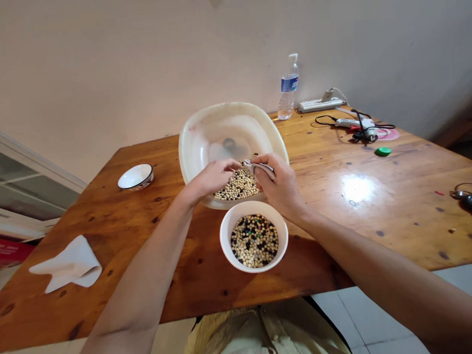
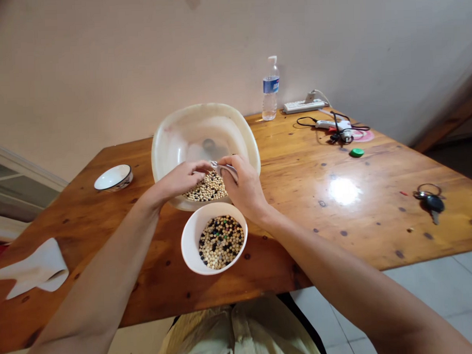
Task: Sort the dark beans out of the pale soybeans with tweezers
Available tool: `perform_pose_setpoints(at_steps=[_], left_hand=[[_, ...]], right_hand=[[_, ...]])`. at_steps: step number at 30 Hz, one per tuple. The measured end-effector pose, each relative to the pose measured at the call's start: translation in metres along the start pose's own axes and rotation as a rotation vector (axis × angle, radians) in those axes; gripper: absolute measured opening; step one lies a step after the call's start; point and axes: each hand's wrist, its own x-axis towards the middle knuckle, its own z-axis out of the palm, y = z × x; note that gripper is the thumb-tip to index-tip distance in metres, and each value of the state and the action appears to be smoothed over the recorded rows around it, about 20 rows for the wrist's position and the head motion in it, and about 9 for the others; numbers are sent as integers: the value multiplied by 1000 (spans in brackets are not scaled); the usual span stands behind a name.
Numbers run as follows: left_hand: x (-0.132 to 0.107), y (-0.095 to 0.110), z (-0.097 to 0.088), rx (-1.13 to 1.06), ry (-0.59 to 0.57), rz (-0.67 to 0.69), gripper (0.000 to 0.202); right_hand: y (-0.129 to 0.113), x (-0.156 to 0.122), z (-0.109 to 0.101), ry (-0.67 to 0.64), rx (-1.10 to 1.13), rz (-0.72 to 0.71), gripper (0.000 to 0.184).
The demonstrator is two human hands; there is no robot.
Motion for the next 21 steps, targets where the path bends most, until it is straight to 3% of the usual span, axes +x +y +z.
perform_pose_setpoints(at_steps=[3,5,10,18,21], left_hand=[[0,-4,0,204,155,-163,40],[1,-7,0,310,172,-216,39],[3,-8,-1,297,172,-172,35],[2,-14,0,332,-24,-91,27],[2,-14,1,334,-39,-89,29]], right_hand=[[0,0,0,-3,19,11,11],[0,0,0,-4,28,15,12],[1,-1,0,-2,39,23,12],[-5,-2,-2,-11,6,16,12],[-6,-2,-2,-12,8,15,13]])
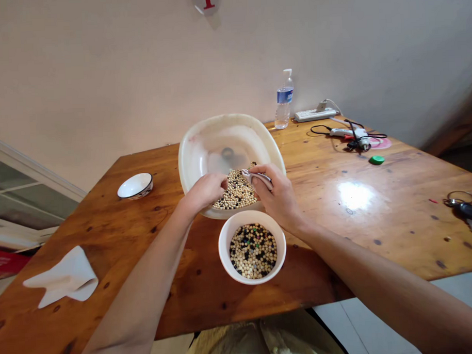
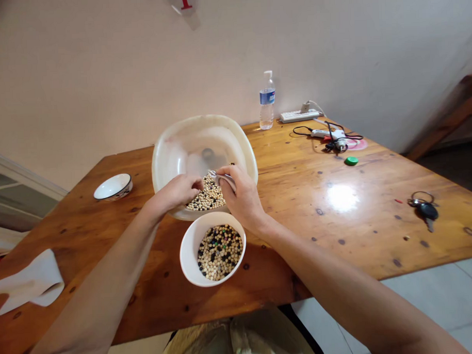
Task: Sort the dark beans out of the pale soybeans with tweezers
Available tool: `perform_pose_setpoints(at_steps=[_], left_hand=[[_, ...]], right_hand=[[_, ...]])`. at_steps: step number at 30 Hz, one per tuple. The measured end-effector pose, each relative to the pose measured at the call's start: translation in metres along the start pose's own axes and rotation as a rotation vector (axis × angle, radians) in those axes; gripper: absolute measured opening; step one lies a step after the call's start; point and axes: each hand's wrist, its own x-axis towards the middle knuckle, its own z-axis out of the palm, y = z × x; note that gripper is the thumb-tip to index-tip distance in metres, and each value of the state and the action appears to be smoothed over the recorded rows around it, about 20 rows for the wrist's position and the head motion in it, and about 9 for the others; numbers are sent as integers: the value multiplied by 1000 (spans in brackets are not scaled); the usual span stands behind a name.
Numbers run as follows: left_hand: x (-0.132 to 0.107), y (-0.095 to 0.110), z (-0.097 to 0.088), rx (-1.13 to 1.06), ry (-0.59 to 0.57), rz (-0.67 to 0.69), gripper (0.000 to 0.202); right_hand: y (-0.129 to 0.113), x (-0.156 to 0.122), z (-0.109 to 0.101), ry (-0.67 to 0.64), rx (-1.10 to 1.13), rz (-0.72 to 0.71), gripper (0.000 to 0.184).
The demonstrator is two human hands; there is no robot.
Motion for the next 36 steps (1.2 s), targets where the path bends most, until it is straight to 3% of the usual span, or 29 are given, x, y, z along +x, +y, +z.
perform_pose_setpoints(at_steps=[12,16,18,20,23,26,30,36], left_hand=[[-6,11,7,101,43,3,23],[-2,11,8,17,105,-10,20],[0,12,6,-163,193,-45,16],[0,16,1,-522,227,-107,12],[-2,26,-5,-1209,120,-170,10],[-5,34,-7,-1630,1,-183,12],[-7,42,-3,-1772,-33,-190,13],[-10,51,3,-1623,17,-123,12]], right_hand=[[0,1,0,-2,-32,-2,12],[2,1,1,-2,-28,4,12],[2,1,1,-4,-32,6,13],[2,1,1,-2,-34,4,12],[3,1,1,14,-22,-5,12],[3,2,1,25,-1,-14,11],[3,2,1,32,34,-7,11],[5,1,1,53,69,18,9]])
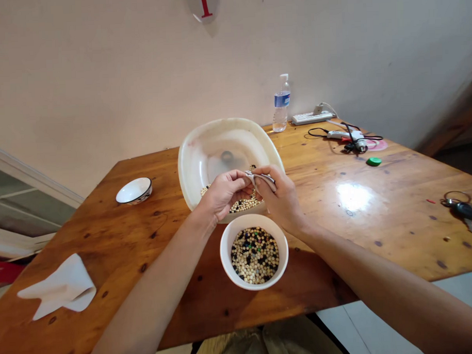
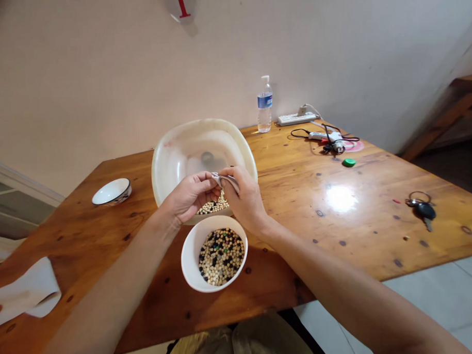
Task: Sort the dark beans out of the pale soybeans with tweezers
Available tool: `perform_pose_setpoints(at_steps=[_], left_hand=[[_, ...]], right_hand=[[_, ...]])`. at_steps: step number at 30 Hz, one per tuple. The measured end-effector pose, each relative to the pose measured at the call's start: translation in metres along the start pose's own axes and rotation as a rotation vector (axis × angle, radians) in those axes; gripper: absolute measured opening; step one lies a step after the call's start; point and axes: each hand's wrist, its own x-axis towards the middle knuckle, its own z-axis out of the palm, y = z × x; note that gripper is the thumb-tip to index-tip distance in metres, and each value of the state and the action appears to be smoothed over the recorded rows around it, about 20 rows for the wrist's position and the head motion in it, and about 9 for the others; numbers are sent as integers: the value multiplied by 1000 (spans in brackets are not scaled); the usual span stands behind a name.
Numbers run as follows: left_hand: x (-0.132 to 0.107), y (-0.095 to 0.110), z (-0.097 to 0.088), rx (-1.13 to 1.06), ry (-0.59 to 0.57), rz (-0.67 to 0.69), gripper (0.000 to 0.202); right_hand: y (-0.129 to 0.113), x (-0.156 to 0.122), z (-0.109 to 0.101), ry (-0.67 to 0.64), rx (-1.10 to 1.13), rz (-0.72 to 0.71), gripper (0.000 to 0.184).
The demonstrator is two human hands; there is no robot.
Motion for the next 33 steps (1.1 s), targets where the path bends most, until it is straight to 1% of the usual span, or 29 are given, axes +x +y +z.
perform_pose_setpoints(at_steps=[2,4,6,7,9,10,12,13,15,17,19,21,26,29,33], left_hand=[[0,1,-1,125,-3,55,9],[-2,6,-5,286,-51,107,6],[-8,15,-11,445,-175,112,4],[-11,21,-13,512,-274,78,2],[-19,33,-17,651,-402,18,3],[-22,37,-18,709,-455,-3,4],[-23,41,-21,793,-484,4,6],[-21,40,-22,831,-460,29,6],[-13,33,-25,947,-340,89,7],[-4,23,-28,1150,-182,119,12],[4,12,-31,1337,-109,144,17],[9,3,-33,1441,-109,188,20],[13,-9,-39,1503,-138,292,21],[12,-10,-38,1528,-140,307,20],[8,-9,-33,1578,-144,290,18]], right_hand=[[1,0,0,-5,18,13,8],[2,0,0,-10,31,20,8],[2,0,1,-7,36,20,9],[2,0,1,-3,36,18,9],[2,-1,1,2,35,14,9],[2,-1,1,-1,36,13,9],[2,-1,1,-11,42,14,9],[3,-2,1,-18,46,17,10],[4,-2,1,-28,48,21,10],[5,-2,1,-29,41,20,10],[5,-1,1,-25,27,14,9],[3,-1,1,-21,14,8,9],[-1,-1,1,-29,1,1,10],[0,-1,1,-32,3,-4,9],[0,-1,2,-35,1,-8,8]])
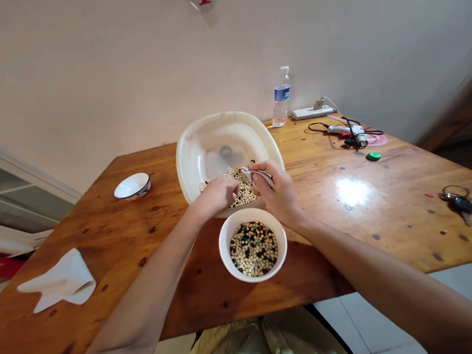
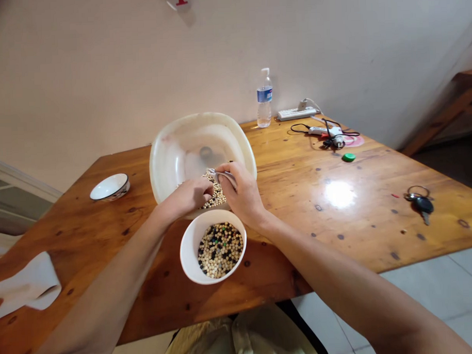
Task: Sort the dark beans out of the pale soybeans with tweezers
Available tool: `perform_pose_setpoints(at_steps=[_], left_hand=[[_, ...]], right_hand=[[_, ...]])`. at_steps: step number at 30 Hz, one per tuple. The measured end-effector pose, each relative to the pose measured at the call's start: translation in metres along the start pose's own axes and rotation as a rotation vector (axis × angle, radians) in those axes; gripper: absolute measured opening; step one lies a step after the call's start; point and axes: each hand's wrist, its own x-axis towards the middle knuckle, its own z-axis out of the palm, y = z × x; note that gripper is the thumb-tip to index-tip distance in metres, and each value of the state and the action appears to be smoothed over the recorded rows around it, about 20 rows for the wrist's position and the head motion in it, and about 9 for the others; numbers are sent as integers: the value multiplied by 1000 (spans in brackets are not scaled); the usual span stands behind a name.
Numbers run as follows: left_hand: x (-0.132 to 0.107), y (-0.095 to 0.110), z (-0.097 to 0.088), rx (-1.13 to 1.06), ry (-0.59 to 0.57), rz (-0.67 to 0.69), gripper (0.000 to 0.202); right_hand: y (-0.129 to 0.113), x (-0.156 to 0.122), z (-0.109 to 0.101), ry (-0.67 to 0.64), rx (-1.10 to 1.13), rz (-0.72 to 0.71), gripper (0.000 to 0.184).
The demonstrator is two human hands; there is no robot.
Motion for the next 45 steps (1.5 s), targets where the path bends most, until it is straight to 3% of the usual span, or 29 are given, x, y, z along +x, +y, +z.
perform_pose_setpoints(at_steps=[5,9,12,15,18,23,28,31,33,36,45], left_hand=[[2,5,-1,-97,40,-78,15],[6,8,-8,-693,135,-186,8],[5,15,-14,-1153,104,-234,8],[3,23,-15,-1345,49,-230,11],[2,30,-11,-1380,10,-203,13],[-6,30,-22,-1233,-72,-75,9],[-19,23,-48,-857,-346,109,16],[-15,16,-46,-660,-250,72,9],[-8,11,-36,-505,-153,0,6],[-1,7,-19,-309,-106,-70,12],[0,7,7,-62,46,1,18]], right_hand=[[-3,0,-1,-4,-10,2,9],[-4,1,-2,-2,-42,-14,9],[-5,1,-2,0,-96,-63,10],[-5,1,-3,2,-135,-112,12],[-4,2,-3,17,-142,-107,14],[-2,3,-3,57,-86,-45,10],[0,3,-2,44,-45,-42,10],[0,2,-1,37,-37,-45,10],[0,2,-1,31,-33,-38,11],[0,1,-1,25,-33,-34,12],[0,1,-1,20,-42,-50,12]])
